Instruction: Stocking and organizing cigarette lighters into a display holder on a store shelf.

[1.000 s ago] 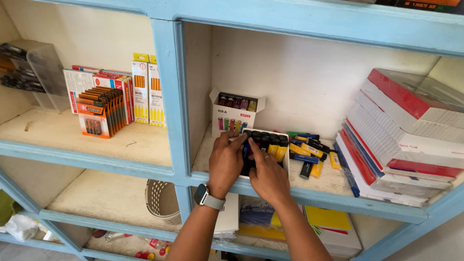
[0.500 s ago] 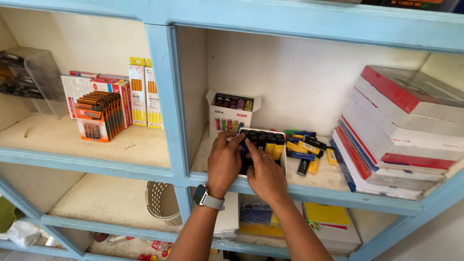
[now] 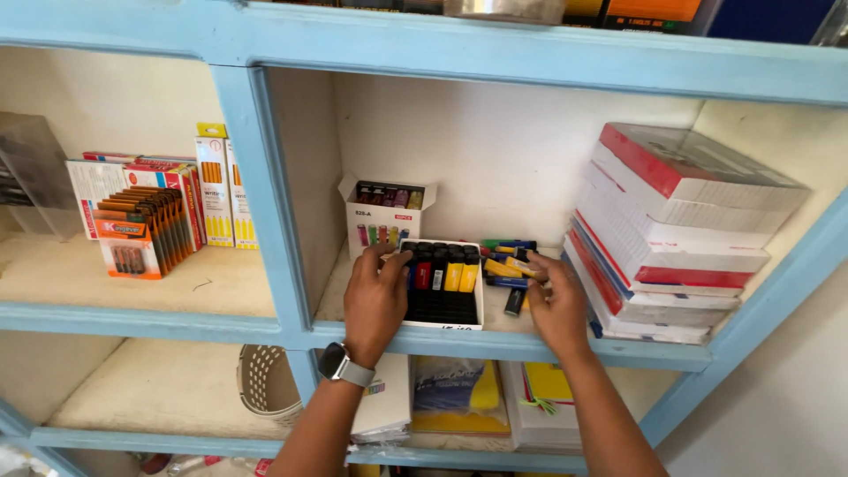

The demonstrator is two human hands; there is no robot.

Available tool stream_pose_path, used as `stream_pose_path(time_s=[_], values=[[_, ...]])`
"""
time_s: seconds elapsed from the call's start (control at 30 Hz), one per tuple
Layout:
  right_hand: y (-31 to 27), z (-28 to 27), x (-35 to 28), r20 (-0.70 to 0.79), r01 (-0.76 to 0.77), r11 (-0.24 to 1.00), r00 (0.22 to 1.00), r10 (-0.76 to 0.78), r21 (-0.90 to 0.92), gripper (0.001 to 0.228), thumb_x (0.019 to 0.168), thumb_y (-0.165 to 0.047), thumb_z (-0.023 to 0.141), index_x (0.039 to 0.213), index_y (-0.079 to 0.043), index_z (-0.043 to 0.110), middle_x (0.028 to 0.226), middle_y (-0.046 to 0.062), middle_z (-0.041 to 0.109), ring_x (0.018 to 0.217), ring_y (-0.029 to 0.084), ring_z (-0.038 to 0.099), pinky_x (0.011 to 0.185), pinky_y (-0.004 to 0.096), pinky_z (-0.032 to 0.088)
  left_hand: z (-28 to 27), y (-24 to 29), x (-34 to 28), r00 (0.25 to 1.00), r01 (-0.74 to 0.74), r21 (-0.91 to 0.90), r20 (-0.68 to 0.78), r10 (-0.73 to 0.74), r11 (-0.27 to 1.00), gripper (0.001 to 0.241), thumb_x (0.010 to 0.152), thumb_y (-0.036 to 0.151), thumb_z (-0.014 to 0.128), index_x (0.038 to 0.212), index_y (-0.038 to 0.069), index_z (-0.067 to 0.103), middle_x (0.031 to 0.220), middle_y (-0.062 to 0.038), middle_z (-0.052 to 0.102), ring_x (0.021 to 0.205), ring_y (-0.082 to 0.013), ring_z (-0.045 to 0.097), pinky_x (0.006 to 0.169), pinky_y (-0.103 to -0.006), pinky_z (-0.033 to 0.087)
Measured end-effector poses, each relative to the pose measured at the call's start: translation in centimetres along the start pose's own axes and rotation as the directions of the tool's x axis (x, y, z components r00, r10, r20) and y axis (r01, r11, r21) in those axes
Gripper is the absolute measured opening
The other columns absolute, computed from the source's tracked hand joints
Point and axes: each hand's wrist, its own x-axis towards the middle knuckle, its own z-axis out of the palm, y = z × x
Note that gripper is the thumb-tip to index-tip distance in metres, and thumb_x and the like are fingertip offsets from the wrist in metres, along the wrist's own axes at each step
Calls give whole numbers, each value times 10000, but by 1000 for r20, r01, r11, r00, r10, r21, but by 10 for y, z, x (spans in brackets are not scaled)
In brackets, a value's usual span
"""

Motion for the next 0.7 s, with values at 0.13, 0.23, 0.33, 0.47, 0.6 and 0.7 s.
stream_pose_path(time_s=[0.13,0.23,0.33,0.47,0.6,0.7], values=[[47,4,3,20,-286,926,957,290,246,421,935,13,573,1337,-96,634,1165,101,711,918,174,636,764,311,543,2,21,12,988,-154,22,-21,155,988,272,844,31,695,1108,80,734,1175,-111,645,1066,-328,629,905,-449,530],[52,5,9,19,-492,790,853,522,365,452,948,15,516,1378,-111,573,1225,65,673,1007,135,638,783,294,551,24,43,28,953,-300,24,44,299,954,260,814,21,688,1053,98,757,1084,-81,672,1043,-298,625,913,-438,510],[61,6,6,5,-530,801,835,551,277,500,942,38,498,1413,-122,542,1269,79,654,1027,158,635,788,302,553,65,76,47,895,-420,-7,163,416,907,236,804,36,670,996,108,785,1017,-59,703,1061,-282,603,925,-437,516],[87,9,1,-58,-491,762,824,563,423,531,920,85,507,1432,-53,527,1343,133,603,1112,221,566,931,353,457,144,98,72,802,-330,65,545,244,942,218,796,103,678,984,120,785,1055,-79,706,1131,-327,573,905,-466,512],[65,4,6,-61,-487,782,833,550,389,584,885,115,476,1451,-29,477,1473,127,547,1365,219,525,1134,359,387,216,99,80,678,-300,192,732,67,934,184,900,170,657,1033,98,761,1151,-86,704,1224,-346,543,934,-461,506],[60,4,9,-43,-566,741,783,620,362,599,895,107,471,1472,-55,462,1507,132,526,1378,232,516,1137,366,398,244,99,80,659,-278,234,752,7,932,185,940,183,641,1067,109,753,1179,-86,718,1270,-353,527,946,-465,507]])
